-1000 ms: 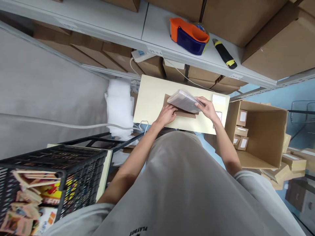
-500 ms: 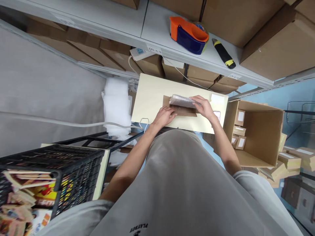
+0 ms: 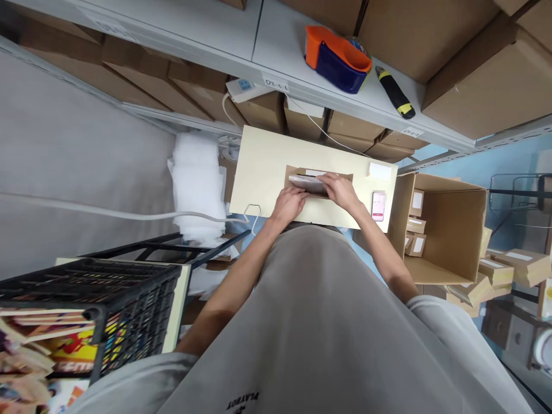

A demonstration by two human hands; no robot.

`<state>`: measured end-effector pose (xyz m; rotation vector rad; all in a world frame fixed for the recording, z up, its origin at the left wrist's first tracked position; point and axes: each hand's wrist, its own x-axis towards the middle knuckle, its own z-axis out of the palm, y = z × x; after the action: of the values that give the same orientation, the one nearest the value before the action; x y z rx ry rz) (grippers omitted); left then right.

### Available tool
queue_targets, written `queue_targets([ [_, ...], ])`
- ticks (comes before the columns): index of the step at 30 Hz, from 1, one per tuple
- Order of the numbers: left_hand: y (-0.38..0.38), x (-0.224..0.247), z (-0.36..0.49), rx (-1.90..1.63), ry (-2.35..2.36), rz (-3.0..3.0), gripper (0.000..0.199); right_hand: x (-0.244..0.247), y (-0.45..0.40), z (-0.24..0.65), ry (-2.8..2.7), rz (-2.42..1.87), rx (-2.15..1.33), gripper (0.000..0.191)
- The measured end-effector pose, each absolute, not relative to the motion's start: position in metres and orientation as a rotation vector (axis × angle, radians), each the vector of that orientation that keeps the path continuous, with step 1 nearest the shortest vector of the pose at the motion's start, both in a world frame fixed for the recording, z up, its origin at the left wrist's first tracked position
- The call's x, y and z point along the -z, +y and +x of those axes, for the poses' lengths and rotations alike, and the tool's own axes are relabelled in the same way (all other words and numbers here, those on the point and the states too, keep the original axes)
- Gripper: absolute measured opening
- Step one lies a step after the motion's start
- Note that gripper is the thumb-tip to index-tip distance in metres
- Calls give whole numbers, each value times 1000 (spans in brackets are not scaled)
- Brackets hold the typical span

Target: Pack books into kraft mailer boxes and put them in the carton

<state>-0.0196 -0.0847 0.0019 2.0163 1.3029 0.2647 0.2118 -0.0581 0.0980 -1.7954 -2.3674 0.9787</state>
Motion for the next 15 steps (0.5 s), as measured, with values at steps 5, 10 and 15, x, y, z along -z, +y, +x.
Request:
queue_targets([
  [5, -86, -2, -23, -255, 1271, 2035, 40, -80, -72, 217, -2306, -1796, -1000, 51],
  [10, -87, -3, -25, -233, 1241, 2076, 40, -38, -82, 219, -2333, -1822, -1059, 52],
  [15, -90, -2, -27, -186, 1212, 2113, 40, -1, -79, 222, -2249, -1865, -1118, 54],
])
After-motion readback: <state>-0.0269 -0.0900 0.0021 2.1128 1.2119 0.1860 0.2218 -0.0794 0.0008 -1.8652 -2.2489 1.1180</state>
